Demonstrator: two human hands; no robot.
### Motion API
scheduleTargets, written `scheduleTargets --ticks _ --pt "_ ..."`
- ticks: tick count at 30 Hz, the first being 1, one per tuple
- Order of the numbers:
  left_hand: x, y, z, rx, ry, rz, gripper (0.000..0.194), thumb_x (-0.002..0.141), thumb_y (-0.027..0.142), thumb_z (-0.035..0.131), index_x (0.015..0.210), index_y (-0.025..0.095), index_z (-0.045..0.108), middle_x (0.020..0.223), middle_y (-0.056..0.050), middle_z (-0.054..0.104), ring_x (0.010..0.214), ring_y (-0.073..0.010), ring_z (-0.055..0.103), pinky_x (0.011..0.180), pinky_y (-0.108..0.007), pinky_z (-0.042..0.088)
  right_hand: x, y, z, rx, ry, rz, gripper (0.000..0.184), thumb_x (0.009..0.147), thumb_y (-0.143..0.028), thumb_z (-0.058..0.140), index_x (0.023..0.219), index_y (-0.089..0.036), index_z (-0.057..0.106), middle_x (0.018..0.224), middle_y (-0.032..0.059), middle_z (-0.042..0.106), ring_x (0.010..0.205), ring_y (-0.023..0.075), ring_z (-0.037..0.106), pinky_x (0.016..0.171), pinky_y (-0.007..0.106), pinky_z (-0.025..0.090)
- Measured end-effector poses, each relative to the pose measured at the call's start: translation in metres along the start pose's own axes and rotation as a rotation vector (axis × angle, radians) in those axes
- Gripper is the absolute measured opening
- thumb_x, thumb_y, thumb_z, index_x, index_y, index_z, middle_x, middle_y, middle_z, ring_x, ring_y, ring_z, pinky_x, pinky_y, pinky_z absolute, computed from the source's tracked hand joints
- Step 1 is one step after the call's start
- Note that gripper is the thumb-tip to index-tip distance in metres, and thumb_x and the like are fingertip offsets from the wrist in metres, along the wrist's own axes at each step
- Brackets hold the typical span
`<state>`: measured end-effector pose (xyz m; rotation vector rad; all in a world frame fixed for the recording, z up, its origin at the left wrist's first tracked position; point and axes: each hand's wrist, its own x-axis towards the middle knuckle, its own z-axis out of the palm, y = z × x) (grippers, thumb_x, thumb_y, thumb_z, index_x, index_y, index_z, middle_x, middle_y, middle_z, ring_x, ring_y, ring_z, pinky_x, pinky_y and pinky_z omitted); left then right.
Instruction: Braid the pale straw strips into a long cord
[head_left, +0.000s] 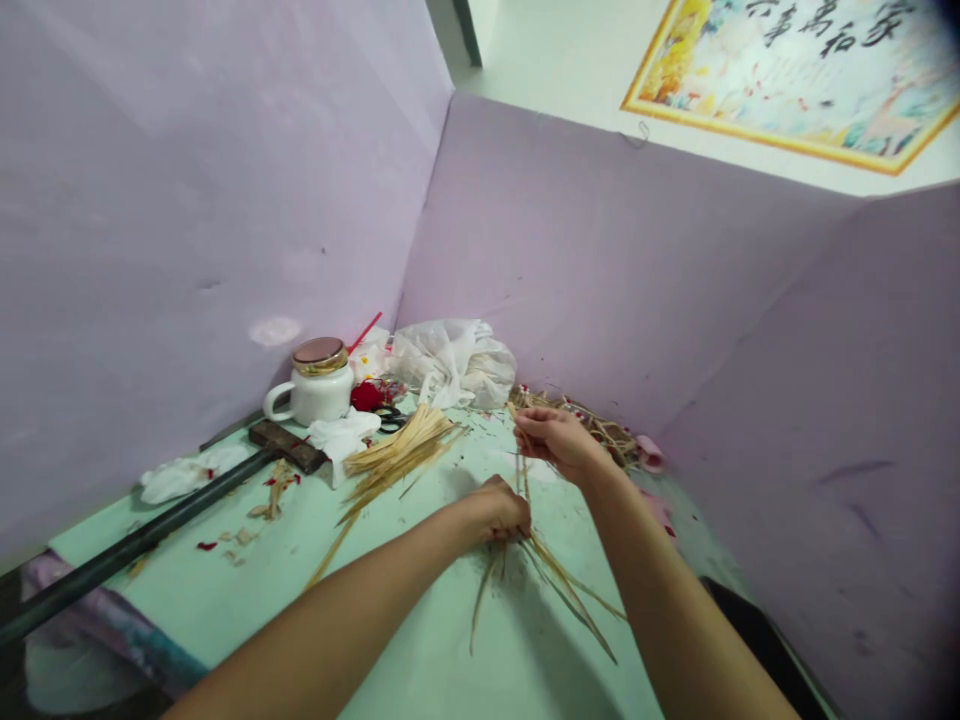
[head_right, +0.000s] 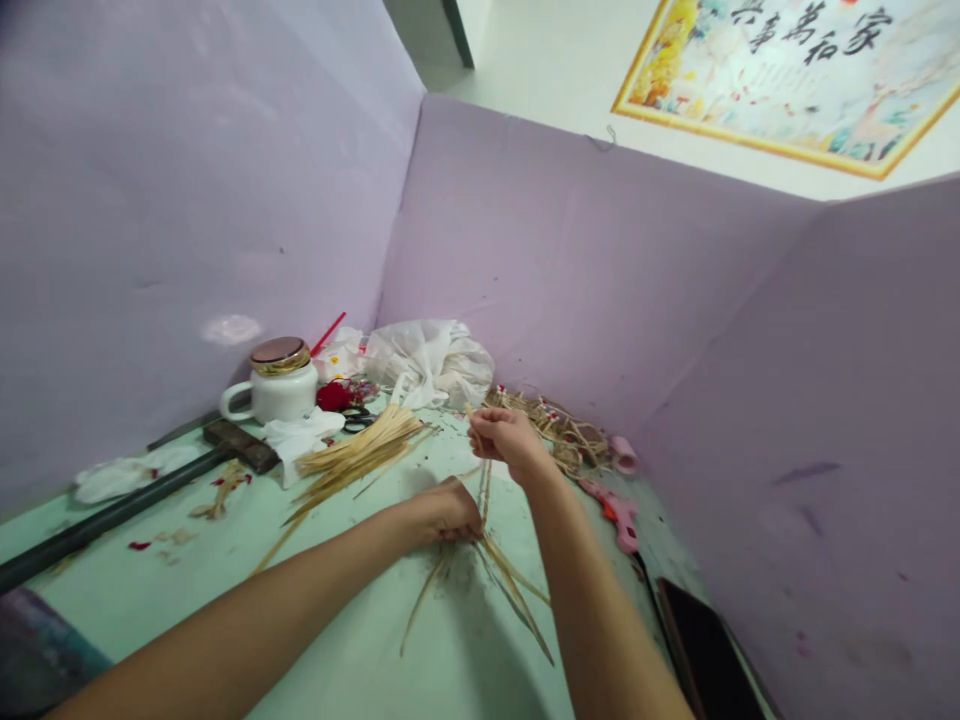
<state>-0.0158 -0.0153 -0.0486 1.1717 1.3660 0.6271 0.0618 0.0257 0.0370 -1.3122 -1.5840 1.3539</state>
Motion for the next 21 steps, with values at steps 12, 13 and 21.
scheduleTargets --ticks 12,13,21 --pt "-0.007 0.002 -0.009 0.033 -0.102 0.108 0.011 0.054 0.021 0.056 0.050 0.015 0.047 0.036 0.007 0.034 0.027 -0.0034 0.022 0.031 -0.019 0.009 -0.057 0.091 -0.030 0.075 0.057 0.226 0.011 0.066 -0.005 0.050 0.066 -0.015 0.049 0.051 -0.0018 0.057 0.043 0.0074 0.052 0.047 0.019 0.044" --pt "-0.006 0.001 -0.010 0.040 -0.106 0.114 0.012 0.054 0.022 0.056 0.050 0.015 0.047 0.036 0.008 0.034 0.027 -0.0033 0.022 0.030 -0.019 0.009 -0.056 0.093 -0.030 0.081 0.050 0.223 0.011 0.065 -0.004 0.049 0.066 -0.015 0.050 0.051 -0.0020 0.057 0.043 0.0074 0.052 0.047 0.018 0.044" --pt "-0.005 0.004 -0.009 0.065 -0.109 0.124 0.010 0.052 0.024 0.053 0.051 0.015 0.047 0.038 0.007 0.034 0.028 -0.0032 0.022 0.030 -0.020 0.008 -0.053 0.097 -0.035 0.037 0.018 0.195 0.022 0.056 0.000 0.048 0.068 -0.014 0.058 0.044 -0.0035 0.053 0.042 0.0085 0.050 0.047 0.019 0.042"
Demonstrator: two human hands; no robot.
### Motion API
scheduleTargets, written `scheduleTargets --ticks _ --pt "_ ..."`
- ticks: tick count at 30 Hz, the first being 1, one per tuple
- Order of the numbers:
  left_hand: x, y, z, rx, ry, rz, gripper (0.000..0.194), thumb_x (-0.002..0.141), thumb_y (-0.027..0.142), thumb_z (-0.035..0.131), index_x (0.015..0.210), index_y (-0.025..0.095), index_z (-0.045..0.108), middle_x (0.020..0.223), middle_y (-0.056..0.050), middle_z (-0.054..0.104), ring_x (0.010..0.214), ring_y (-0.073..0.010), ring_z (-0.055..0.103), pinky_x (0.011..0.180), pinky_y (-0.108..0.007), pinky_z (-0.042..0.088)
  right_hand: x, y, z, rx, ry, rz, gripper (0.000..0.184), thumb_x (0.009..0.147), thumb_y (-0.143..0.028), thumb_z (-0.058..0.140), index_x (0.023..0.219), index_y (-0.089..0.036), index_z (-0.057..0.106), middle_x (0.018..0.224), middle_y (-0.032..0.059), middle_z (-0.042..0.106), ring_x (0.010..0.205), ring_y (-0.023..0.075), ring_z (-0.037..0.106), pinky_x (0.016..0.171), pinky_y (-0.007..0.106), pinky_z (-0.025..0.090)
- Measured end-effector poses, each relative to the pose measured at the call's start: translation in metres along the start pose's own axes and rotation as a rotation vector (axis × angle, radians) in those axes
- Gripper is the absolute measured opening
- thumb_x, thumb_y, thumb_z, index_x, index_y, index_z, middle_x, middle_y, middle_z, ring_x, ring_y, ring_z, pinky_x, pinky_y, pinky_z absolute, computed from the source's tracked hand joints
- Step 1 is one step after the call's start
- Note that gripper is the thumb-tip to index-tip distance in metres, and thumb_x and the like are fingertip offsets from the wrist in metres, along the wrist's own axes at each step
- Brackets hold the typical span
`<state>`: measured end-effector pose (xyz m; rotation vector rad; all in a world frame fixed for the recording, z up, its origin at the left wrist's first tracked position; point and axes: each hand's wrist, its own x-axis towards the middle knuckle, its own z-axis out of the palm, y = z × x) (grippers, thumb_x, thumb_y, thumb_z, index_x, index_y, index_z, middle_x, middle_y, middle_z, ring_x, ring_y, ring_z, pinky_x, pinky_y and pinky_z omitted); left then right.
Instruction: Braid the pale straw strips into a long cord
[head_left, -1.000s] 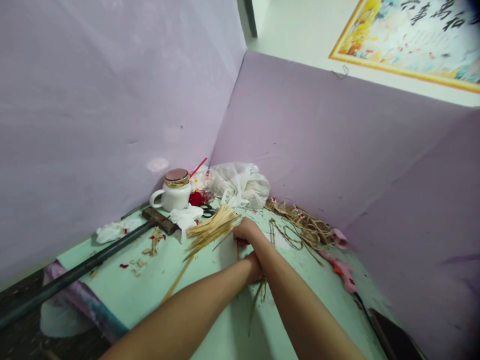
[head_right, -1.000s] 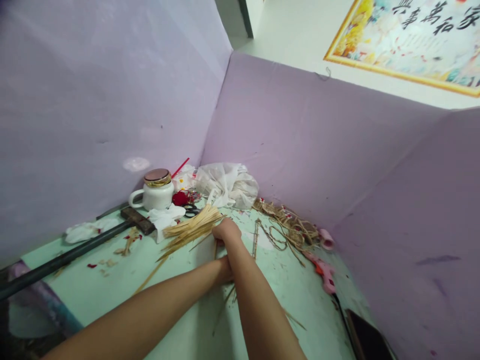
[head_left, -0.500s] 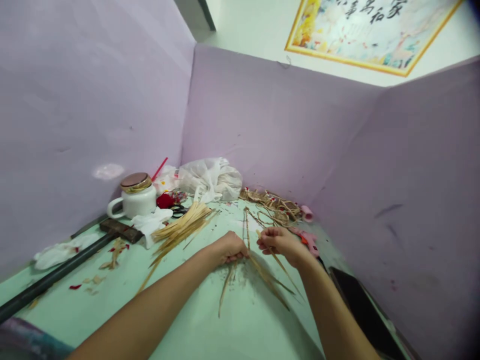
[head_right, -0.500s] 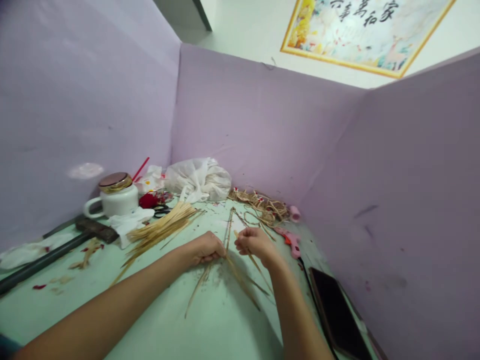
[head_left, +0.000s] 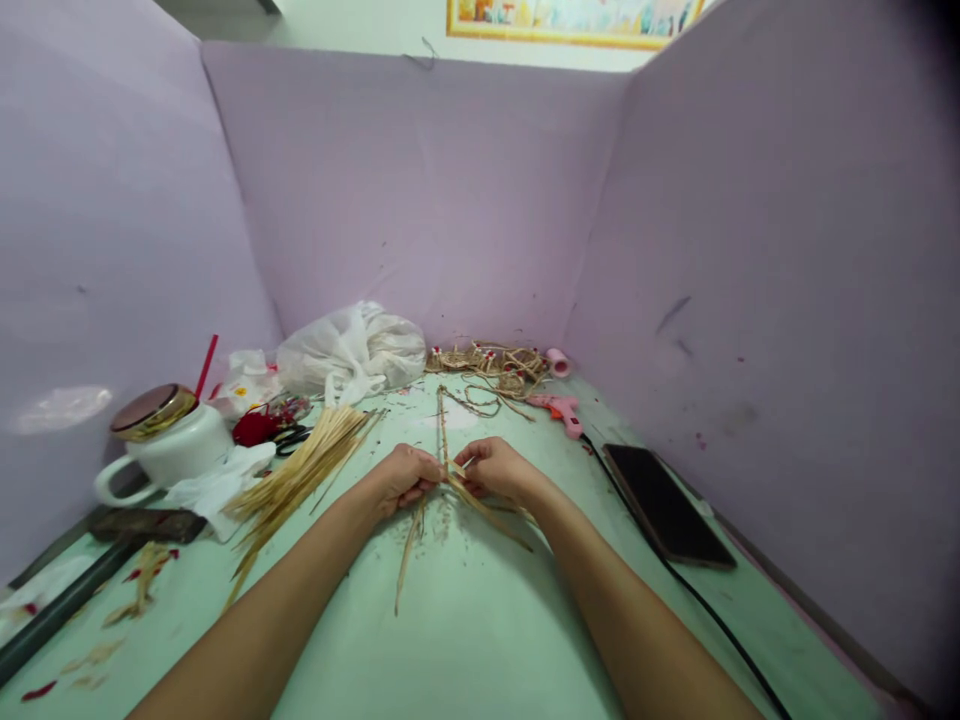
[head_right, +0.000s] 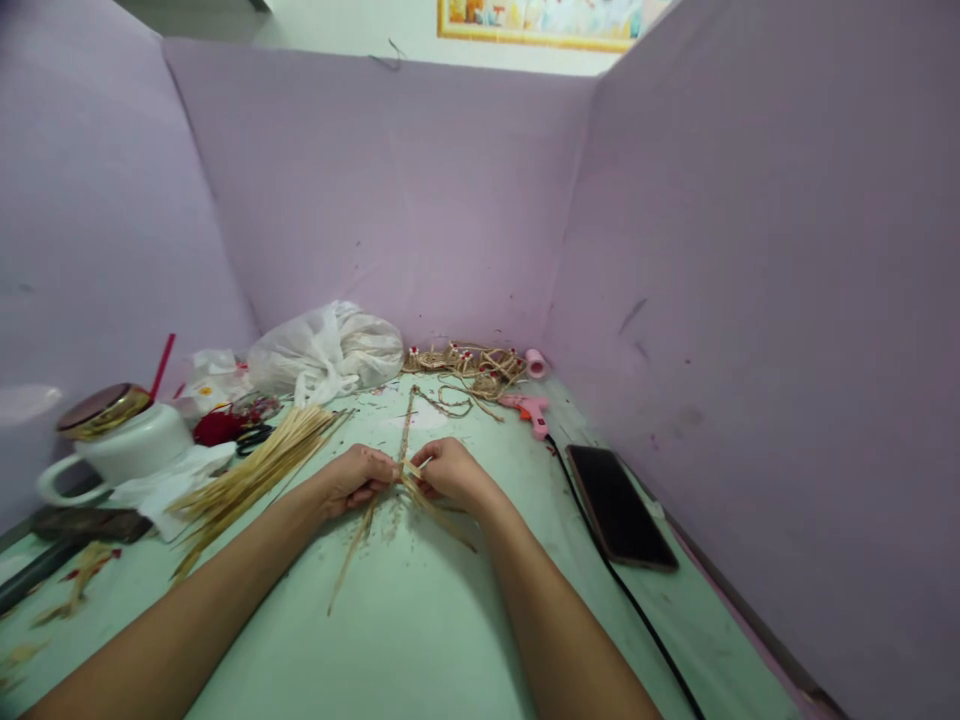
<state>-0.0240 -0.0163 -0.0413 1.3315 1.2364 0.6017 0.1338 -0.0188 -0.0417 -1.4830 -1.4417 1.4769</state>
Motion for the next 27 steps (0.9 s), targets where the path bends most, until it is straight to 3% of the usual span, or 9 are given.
scheduleTargets --ticks 4,7,11,18,21,27 --pt "-0.0007 0.0011 0.0013 0.000 0.004 -0.002 0.011 0.051 0.024 0.053 0.051 0.016 0.047 0.037 0.007 0.034 0.028 -0.0030 0.022 0.031 -0.020 0.007 -0.0076 -0.0064 -0.0012 -0.023 -0.049 -0.015 0.019 0.060 -0.003 0.049 0.071 -0.014 0.061 0.041 -0.0052 0.049 0.039 0.0072 0.045 0.045 0.017 0.037" --pt "-0.0008 0.0013 0.0017 -0.007 0.012 -0.010 0.011 0.051 0.025 0.054 0.052 0.015 0.048 0.037 0.007 0.034 0.028 -0.0029 0.022 0.032 -0.020 0.008 -0.0101 -0.0083 -0.0027 -0.109 -0.059 -0.062 0.011 0.066 -0.009 0.049 0.063 -0.012 0.060 0.040 -0.0059 0.046 0.037 0.0050 0.038 0.040 0.016 0.029" --pt "-0.0016 0.0022 0.0019 -0.002 0.001 0.010 0.014 0.051 0.025 0.053 0.049 0.016 0.043 0.037 0.008 0.033 0.028 -0.0028 0.022 0.032 -0.020 0.007 -0.0071 -0.0039 -0.0042 -0.211 -0.063 -0.137 0.019 0.069 -0.017 0.051 0.051 -0.013 0.054 0.036 -0.0074 0.038 0.035 0.0037 0.028 0.038 0.017 0.021" --pt "-0.0014 0.0022 0.0019 0.008 -0.009 0.016 0.014 0.052 0.026 0.054 0.049 0.016 0.044 0.038 0.007 0.034 0.028 -0.0027 0.022 0.032 -0.020 0.007 -0.0049 -0.0004 -0.0045 -0.103 -0.109 -0.073 0.012 0.065 -0.010 0.050 0.061 -0.013 0.062 0.042 -0.0047 0.048 0.040 0.0064 0.043 0.044 0.017 0.035" --pt "-0.0019 0.0018 0.0024 0.011 -0.001 0.017 0.012 0.053 0.024 0.053 0.049 0.016 0.044 0.038 0.007 0.034 0.028 -0.0030 0.022 0.031 -0.021 0.007 -0.0062 -0.0009 -0.0041 -0.082 -0.122 -0.081 0.018 0.061 -0.007 0.049 0.067 -0.012 0.064 0.043 -0.0049 0.049 0.040 0.0060 0.042 0.043 0.017 0.034" --pt "-0.0007 0.0002 0.0024 0.008 -0.003 0.026 0.013 0.051 0.024 0.052 0.047 0.016 0.043 0.037 0.007 0.033 0.028 -0.0028 0.022 0.030 -0.020 0.008 -0.0077 0.0000 -0.0033 -0.166 -0.131 -0.150 0.017 0.066 -0.016 0.049 0.049 -0.014 0.051 0.039 -0.0059 0.039 0.038 0.0051 0.034 0.040 0.017 0.029"
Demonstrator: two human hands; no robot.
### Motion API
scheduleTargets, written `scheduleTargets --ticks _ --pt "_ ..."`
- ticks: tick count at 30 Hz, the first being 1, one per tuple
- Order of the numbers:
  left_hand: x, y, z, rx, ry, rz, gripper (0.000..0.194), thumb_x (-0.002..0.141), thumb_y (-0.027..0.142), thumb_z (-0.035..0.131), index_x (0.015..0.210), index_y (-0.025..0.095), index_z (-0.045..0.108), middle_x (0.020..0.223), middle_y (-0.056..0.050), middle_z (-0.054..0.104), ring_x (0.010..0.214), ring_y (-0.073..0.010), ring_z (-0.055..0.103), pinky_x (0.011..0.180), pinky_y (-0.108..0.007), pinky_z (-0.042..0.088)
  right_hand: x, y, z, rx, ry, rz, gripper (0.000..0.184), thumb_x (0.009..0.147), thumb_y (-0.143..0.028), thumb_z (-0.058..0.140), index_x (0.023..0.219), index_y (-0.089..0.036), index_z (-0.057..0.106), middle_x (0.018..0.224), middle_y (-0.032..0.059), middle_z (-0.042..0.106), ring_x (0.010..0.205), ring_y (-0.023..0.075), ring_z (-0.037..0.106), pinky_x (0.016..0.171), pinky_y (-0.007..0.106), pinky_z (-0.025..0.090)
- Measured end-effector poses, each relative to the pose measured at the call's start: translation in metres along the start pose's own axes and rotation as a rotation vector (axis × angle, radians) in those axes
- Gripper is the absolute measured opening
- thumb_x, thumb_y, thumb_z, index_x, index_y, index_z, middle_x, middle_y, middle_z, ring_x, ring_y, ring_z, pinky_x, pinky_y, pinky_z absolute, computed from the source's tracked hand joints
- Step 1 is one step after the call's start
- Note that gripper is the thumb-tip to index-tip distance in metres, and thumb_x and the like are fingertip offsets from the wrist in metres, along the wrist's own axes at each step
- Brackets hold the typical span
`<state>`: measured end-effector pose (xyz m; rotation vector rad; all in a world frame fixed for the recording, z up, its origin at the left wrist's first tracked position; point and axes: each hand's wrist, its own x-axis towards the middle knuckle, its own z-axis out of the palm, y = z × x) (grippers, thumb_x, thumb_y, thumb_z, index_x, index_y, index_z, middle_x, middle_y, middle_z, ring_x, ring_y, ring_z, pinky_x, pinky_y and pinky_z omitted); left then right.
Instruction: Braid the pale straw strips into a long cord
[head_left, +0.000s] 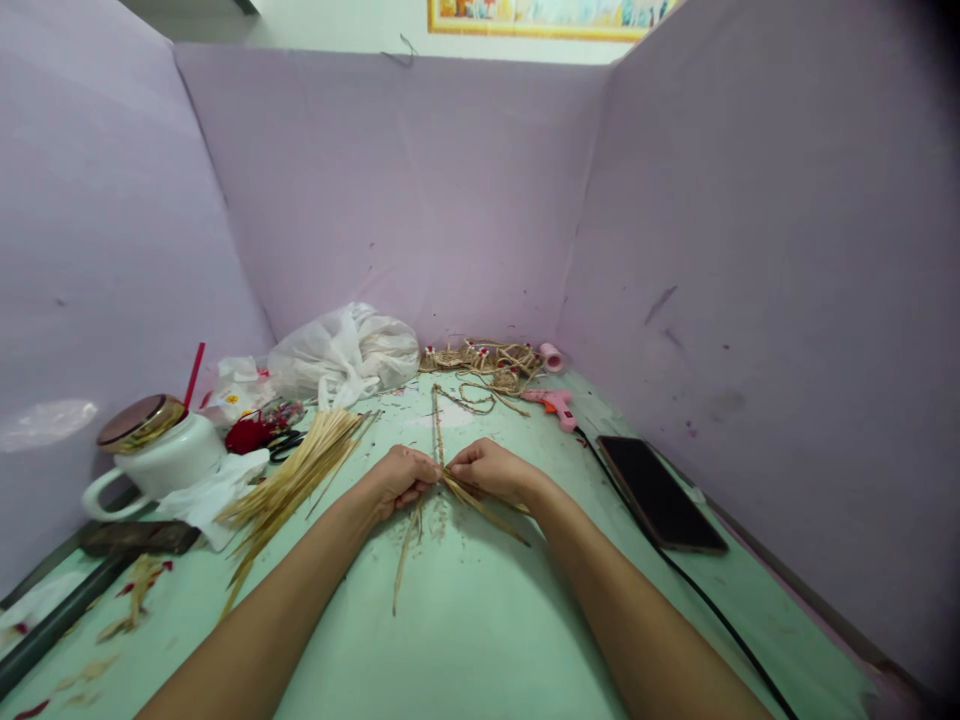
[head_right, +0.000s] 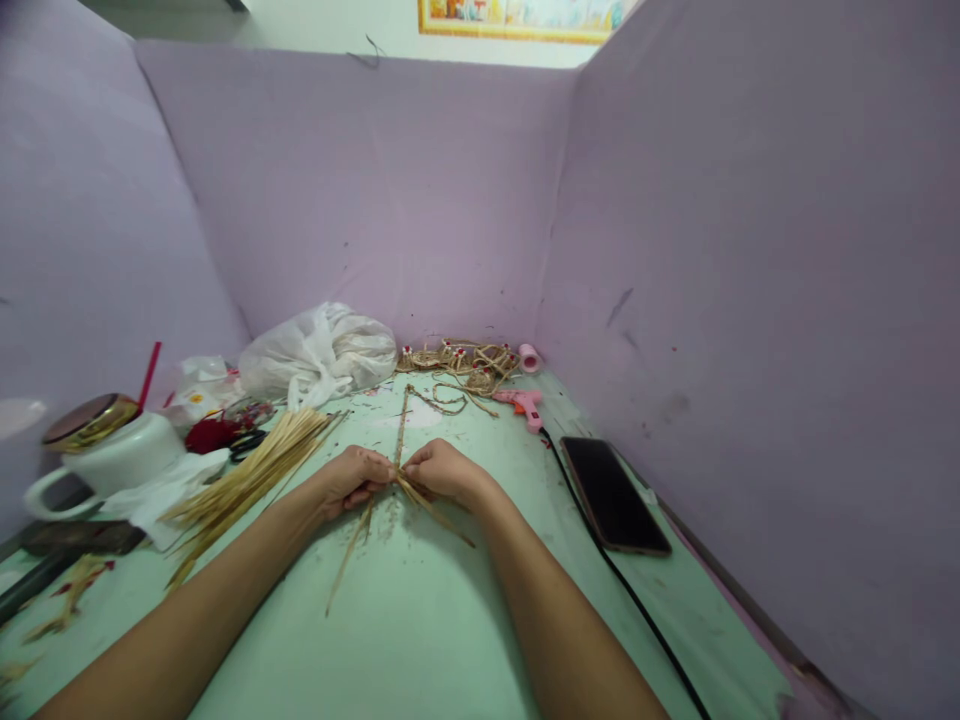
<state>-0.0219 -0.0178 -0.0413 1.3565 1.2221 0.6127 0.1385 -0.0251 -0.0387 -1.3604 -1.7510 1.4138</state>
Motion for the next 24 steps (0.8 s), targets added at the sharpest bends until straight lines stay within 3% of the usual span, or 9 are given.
scheduleTargets --ticks 4,9,18,24 --pt "0.001 0.000 0.000 -0.008 -0.016 0.002 0.014 0.051 0.025 0.054 0.047 0.016 0.043 0.036 0.008 0.032 0.028 -0.0025 0.021 0.030 -0.020 0.008 0.003 0.002 0.002 -0.077 0.022 0.019 0.017 0.067 -0.020 0.050 0.051 -0.015 0.051 0.040 -0.0060 0.039 0.038 0.0056 0.034 0.041 0.018 0.030" --pt "-0.001 0.000 0.002 -0.009 0.004 -0.015 0.012 0.050 0.026 0.054 0.051 0.015 0.048 0.036 0.007 0.036 0.027 -0.0032 0.023 0.029 -0.019 0.009 0.009 0.003 0.005 -0.154 0.168 0.013 0.008 0.059 -0.016 0.053 0.051 -0.014 0.056 0.038 -0.0064 0.039 0.037 0.0050 0.033 0.038 0.017 0.026" --pt "-0.002 0.002 0.006 0.016 0.021 0.014 0.010 0.051 0.022 0.054 0.047 0.014 0.048 0.034 0.007 0.035 0.027 -0.0036 0.023 0.029 -0.019 0.011 0.010 0.000 0.013 0.056 0.179 0.191 0.008 0.054 -0.009 0.050 0.048 -0.015 0.052 0.036 -0.0025 0.046 0.037 0.0102 0.044 0.038 0.020 0.036" --pt "-0.001 0.006 0.009 0.096 0.070 -0.010 0.012 0.055 0.018 0.052 0.044 0.015 0.047 0.031 0.005 0.037 0.025 -0.0049 0.023 0.030 -0.020 0.012 0.010 -0.001 0.013 -0.052 0.250 0.164 0.013 0.054 -0.012 0.053 0.043 -0.015 0.048 0.034 -0.0040 0.041 0.033 0.0076 0.035 0.034 0.021 0.025"
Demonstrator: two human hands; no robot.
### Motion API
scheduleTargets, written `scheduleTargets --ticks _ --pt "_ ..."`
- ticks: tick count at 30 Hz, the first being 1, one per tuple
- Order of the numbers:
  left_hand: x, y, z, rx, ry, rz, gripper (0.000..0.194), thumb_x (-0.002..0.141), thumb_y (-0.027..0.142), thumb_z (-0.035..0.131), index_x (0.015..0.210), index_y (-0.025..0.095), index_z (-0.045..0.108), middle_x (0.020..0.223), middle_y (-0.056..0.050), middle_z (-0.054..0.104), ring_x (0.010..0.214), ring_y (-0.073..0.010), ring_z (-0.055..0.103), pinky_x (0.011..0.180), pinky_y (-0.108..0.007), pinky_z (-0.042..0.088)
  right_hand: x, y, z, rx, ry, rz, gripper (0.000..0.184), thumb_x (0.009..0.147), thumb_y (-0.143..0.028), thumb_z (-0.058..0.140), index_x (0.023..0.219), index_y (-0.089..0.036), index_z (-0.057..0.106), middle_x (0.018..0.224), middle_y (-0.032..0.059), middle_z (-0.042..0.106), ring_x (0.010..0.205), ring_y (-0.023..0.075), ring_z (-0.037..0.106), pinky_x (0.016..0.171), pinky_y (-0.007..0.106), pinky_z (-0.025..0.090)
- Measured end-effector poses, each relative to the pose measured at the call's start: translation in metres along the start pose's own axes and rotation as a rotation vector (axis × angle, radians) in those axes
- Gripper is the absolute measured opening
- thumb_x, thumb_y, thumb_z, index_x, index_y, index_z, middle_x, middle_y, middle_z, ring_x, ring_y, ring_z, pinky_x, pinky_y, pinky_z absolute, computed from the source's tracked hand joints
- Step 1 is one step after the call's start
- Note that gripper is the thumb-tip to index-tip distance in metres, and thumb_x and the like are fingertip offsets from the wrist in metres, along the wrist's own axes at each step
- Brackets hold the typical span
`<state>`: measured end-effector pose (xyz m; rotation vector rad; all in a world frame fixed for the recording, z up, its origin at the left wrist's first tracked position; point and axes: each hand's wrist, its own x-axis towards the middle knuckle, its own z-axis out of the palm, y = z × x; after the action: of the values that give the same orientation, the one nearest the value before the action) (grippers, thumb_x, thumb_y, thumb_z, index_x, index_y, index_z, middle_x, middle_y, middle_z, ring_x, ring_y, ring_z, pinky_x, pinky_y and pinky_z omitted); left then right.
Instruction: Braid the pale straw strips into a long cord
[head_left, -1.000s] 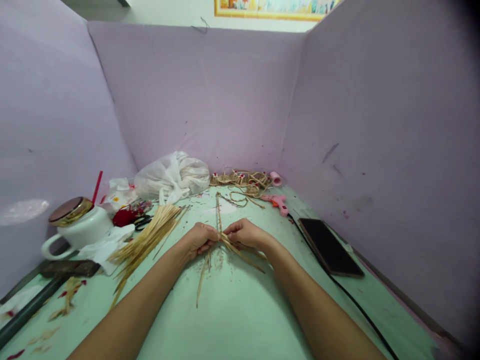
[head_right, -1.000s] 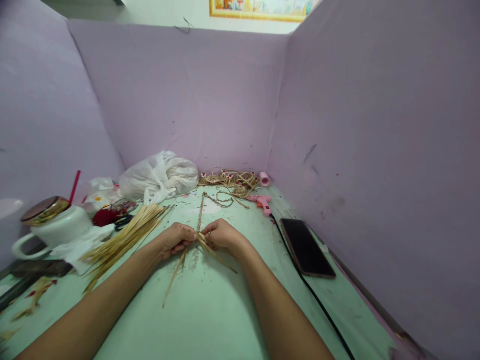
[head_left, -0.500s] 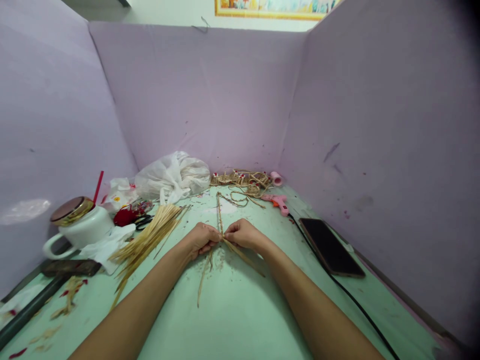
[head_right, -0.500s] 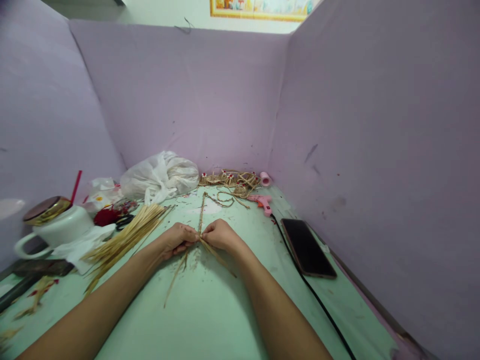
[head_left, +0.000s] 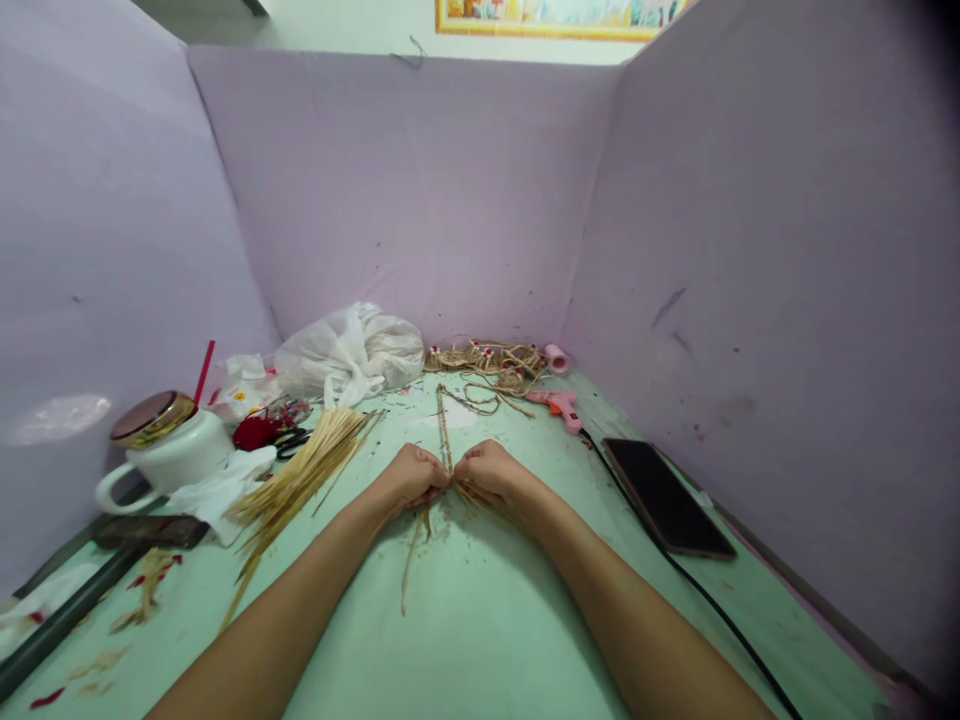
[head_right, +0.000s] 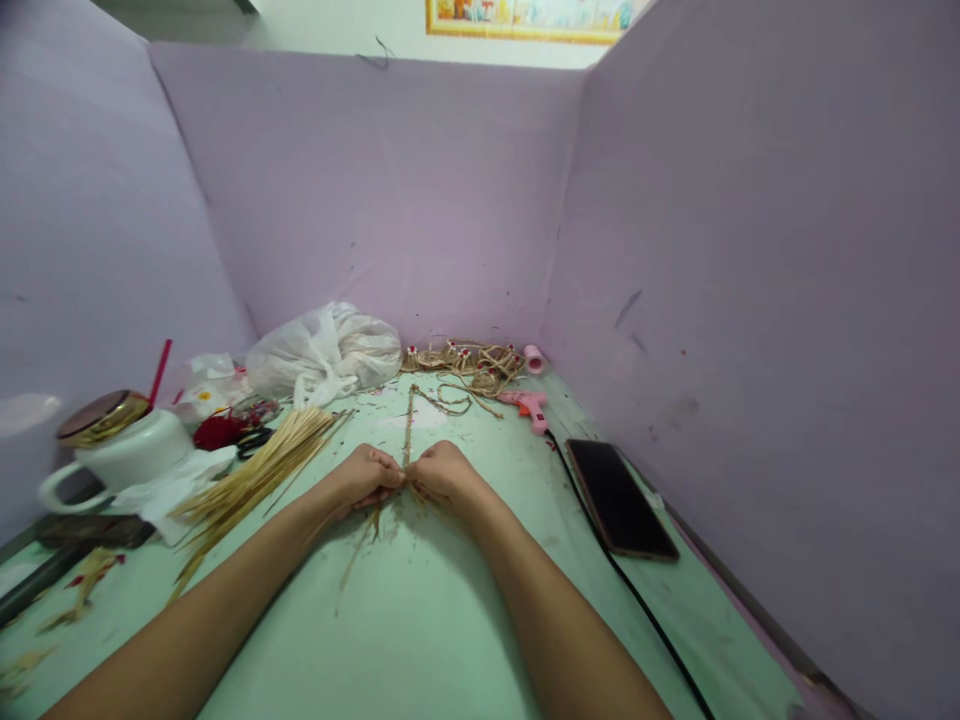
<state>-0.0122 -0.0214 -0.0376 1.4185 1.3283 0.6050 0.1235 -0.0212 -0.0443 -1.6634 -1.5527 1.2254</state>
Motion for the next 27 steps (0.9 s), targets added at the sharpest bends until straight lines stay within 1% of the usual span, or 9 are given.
scheduleTargets --ticks 3,7,9,13,15,17,21,25,27 --pt "0.001 0.002 0.000 0.018 0.041 0.010 0.008 0.053 0.014 0.052 0.045 0.013 0.049 0.030 0.005 0.037 0.027 -0.0043 0.024 0.032 -0.020 0.014 -0.002 -0.003 -0.004 0.020 -0.009 0.002 0.011 0.054 -0.011 0.057 0.045 -0.014 0.051 0.035 -0.0058 0.038 0.035 0.0058 0.032 0.036 0.020 0.025" --pt "0.000 0.003 0.000 0.013 0.048 0.026 0.010 0.051 0.012 0.052 0.042 0.013 0.047 0.030 0.005 0.034 0.029 -0.0036 0.023 0.033 -0.019 0.014 -0.005 -0.007 -0.008 0.163 -0.116 0.050 0.009 0.058 -0.008 0.057 0.050 -0.013 0.056 0.040 -0.0034 0.048 0.039 0.0071 0.041 0.040 0.019 0.034" --pt "0.000 0.002 -0.001 0.001 0.040 0.032 0.010 0.051 0.014 0.053 0.043 0.013 0.047 0.030 0.005 0.034 0.029 -0.0035 0.024 0.033 -0.019 0.014 -0.005 -0.007 -0.010 0.214 -0.146 0.061 0.010 0.059 -0.007 0.058 0.051 -0.013 0.056 0.041 -0.0023 0.051 0.040 0.0073 0.044 0.041 0.018 0.035" --pt "0.001 0.000 -0.005 -0.050 0.001 0.046 0.009 0.053 0.020 0.055 0.049 0.012 0.052 0.033 0.005 0.038 0.027 -0.0030 0.022 0.031 -0.019 0.012 0.000 -0.002 -0.010 0.309 -0.184 0.020 0.009 0.062 -0.011 0.061 0.054 -0.012 0.057 0.041 -0.0031 0.051 0.036 0.0048 0.040 0.037 0.016 0.030" --pt "0.001 0.000 -0.007 -0.081 -0.011 0.049 0.010 0.054 0.022 0.055 0.052 0.012 0.054 0.034 0.005 0.040 0.026 -0.0029 0.022 0.030 -0.019 0.011 0.002 0.001 -0.009 0.373 -0.191 0.026 0.009 0.062 -0.012 0.063 0.055 -0.012 0.056 0.042 -0.0037 0.051 0.036 0.0038 0.039 0.037 0.016 0.029" --pt "0.001 0.000 -0.007 -0.104 -0.010 0.052 0.009 0.053 0.021 0.054 0.052 0.013 0.053 0.035 0.005 0.040 0.025 -0.0027 0.022 0.029 -0.019 0.011 0.003 0.004 -0.008 0.437 -0.199 0.038 0.011 0.062 -0.012 0.063 0.056 -0.013 0.054 0.044 -0.0043 0.050 0.037 0.0039 0.041 0.040 0.016 0.034" --pt "-0.001 0.001 -0.006 -0.123 0.000 0.047 0.010 0.054 0.022 0.056 0.052 0.013 0.052 0.036 0.005 0.040 0.026 -0.0024 0.023 0.029 -0.019 0.011 -0.001 0.001 -0.005 0.521 -0.245 0.062 0.013 0.064 -0.010 0.062 0.058 -0.013 0.051 0.046 -0.0034 0.051 0.043 0.0072 0.049 0.050 0.020 0.043" --pt "0.001 -0.001 -0.005 -0.121 -0.013 0.062 0.014 0.054 0.025 0.058 0.050 0.013 0.051 0.036 0.005 0.039 0.026 -0.0021 0.024 0.029 -0.018 0.012 -0.004 -0.004 -0.004 0.625 -0.345 0.079 0.009 0.066 -0.005 0.059 0.066 -0.012 0.054 0.055 0.0009 0.058 0.051 0.0096 0.056 0.055 0.022 0.046" --pt "0.001 -0.002 -0.004 -0.114 -0.026 0.077 0.015 0.053 0.025 0.058 0.050 0.013 0.051 0.036 0.006 0.039 0.026 -0.0021 0.023 0.029 -0.018 0.013 -0.004 -0.005 -0.005 0.622 -0.402 0.100 0.006 0.069 -0.004 0.056 0.067 -0.010 0.055 0.055 0.0015 0.057 0.048 0.0074 0.052 0.051 0.019 0.044"
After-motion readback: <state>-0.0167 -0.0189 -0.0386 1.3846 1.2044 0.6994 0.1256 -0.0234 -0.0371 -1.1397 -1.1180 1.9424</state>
